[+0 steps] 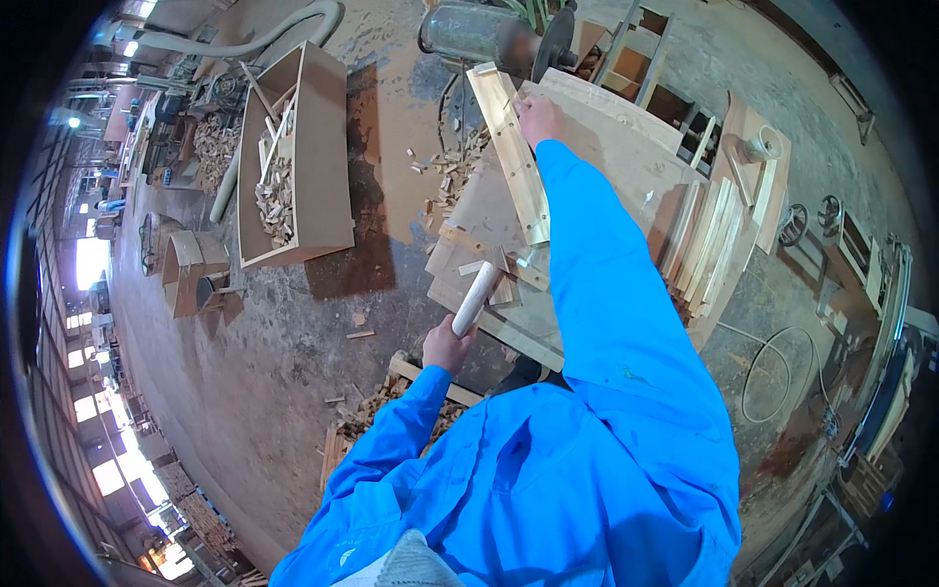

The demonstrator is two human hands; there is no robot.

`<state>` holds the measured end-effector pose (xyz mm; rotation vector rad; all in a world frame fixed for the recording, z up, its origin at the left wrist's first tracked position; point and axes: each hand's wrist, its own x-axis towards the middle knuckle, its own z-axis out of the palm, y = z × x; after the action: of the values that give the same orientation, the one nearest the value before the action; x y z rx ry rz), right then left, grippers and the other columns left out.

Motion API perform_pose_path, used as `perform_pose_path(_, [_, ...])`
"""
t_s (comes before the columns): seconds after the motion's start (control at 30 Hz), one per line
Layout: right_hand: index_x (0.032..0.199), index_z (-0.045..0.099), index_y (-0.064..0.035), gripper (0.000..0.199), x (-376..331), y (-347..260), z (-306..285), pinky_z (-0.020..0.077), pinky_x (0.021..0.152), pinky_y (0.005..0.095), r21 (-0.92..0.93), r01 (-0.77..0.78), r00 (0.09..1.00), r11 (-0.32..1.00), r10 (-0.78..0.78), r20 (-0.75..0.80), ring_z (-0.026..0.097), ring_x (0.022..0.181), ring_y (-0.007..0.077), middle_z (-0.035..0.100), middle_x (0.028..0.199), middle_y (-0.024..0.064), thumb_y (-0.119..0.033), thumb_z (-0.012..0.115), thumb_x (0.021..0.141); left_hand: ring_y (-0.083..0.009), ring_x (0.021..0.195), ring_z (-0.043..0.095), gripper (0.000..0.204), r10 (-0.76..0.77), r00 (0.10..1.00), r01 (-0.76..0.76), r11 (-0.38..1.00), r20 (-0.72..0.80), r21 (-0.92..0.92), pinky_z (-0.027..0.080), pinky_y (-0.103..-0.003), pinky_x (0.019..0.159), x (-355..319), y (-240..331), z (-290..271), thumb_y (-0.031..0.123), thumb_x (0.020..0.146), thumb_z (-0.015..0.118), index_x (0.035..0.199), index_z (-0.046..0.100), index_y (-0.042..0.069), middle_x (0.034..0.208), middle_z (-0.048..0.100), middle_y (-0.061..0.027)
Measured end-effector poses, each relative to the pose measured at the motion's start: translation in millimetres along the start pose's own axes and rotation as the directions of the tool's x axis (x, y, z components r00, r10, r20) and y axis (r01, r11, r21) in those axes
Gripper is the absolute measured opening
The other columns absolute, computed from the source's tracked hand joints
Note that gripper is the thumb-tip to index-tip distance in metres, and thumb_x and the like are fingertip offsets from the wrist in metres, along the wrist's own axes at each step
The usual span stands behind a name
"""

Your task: The person assembles or organizes small wooden slats by hand on a workbench.

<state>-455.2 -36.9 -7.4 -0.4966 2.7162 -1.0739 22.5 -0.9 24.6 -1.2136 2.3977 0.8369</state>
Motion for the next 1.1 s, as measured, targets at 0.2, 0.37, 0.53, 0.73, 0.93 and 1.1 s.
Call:
perform_pose_path(0.2, [0.104,0.085,-0.0136,0.031,2,-1,1,0.0563,0.092,0.053,0.081,-0.009,1.0,0.997,0.008,0.005,0.073,0.104,0.0413,0.078,0.109,0.0188,-0.04,0.07,0.099,-0.0472,0.093,0.073,0.039,0.041,0.999,-0.042,0.999,-0.035,-0.027,0.057,-0.059,0.08,5,-1,3,0.046,0.098,0.071,0.105,0.067,0.008,0.096,0.076,-0.0238])
perform_pose_path(0.37, [0.101,0.085,-0.0149,0.027,11,3,0,0.0567,0.092,0.0523,0.115,-0.016,1.0,0.993,0.018,-0.017,0.074,0.104,0.0406,0.079,0.109,0.0174,-0.039,0.072,0.098,-0.0472,0.094,0.073,0.039,0.043,0.999,-0.044,0.999,-0.033,-0.031,0.057,-0.059,0.081,13,4,8,0.046,0.097,0.072,0.105,0.067,0.008,0.096,0.076,-0.0242])
perform_pose_path(0.53, [0.099,0.085,-0.0152,0.025,24,13,-3,0.0568,0.092,0.0516,0.075,0.024,0.998,0.997,-0.02,-0.059,0.073,0.105,0.0405,0.079,0.109,0.0171,-0.037,0.072,0.097,-0.0472,0.094,0.073,0.041,0.091,0.995,-0.093,0.995,-0.05,-0.041,0.057,-0.058,0.082,23,12,13,0.047,0.097,0.073,0.106,0.067,0.007,0.097,0.076,-0.0248])
perform_pose_path(0.73, [0.098,0.085,-0.0158,0.025,30,9,-7,0.0579,0.088,0.052,0.072,0.052,0.997,0.996,-0.047,-0.068,0.074,0.1,0.0411,0.079,0.103,0.0162,-0.038,0.072,0.097,-0.0467,0.094,0.073,0.043,0.091,0.993,-0.093,0.995,-0.069,-0.032,0.057,-0.058,0.083,32,16,16,0.048,0.097,0.072,0.106,0.067,0.006,0.097,0.076,-0.025])
perform_pose_path(0.93, [0.107,0.085,-0.0162,0.029,48,23,-19,0.0574,0.088,0.0508,-0.017,0.102,0.988,0.995,-0.104,-0.112,0.075,0.097,0.0399,0.08,0.102,0.0154,-0.039,0.069,0.098,-0.0463,0.095,0.073,0.043,0.105,0.992,-0.106,0.994,-0.077,-0.01,0.057,-0.058,0.082,42,34,19,0.048,0.097,0.072,0.107,0.067,0.006,0.097,0.076,-0.0245])
perform_pose_path(1.1, [0.104,0.084,-0.013,0.034,44,9,-12,0.0575,0.092,0.0513,0.038,0.103,0.994,0.994,-0.101,-0.04,0.073,0.105,0.0417,0.078,0.11,0.0191,-0.043,0.075,0.093,-0.0467,0.097,0.073,0.045,0.055,0.995,-0.057,0.998,-0.083,-0.021,0.058,-0.058,0.084,41,30,9,0.049,0.095,0.073,0.111,0.066,0.007,0.099,0.076,-0.0248])
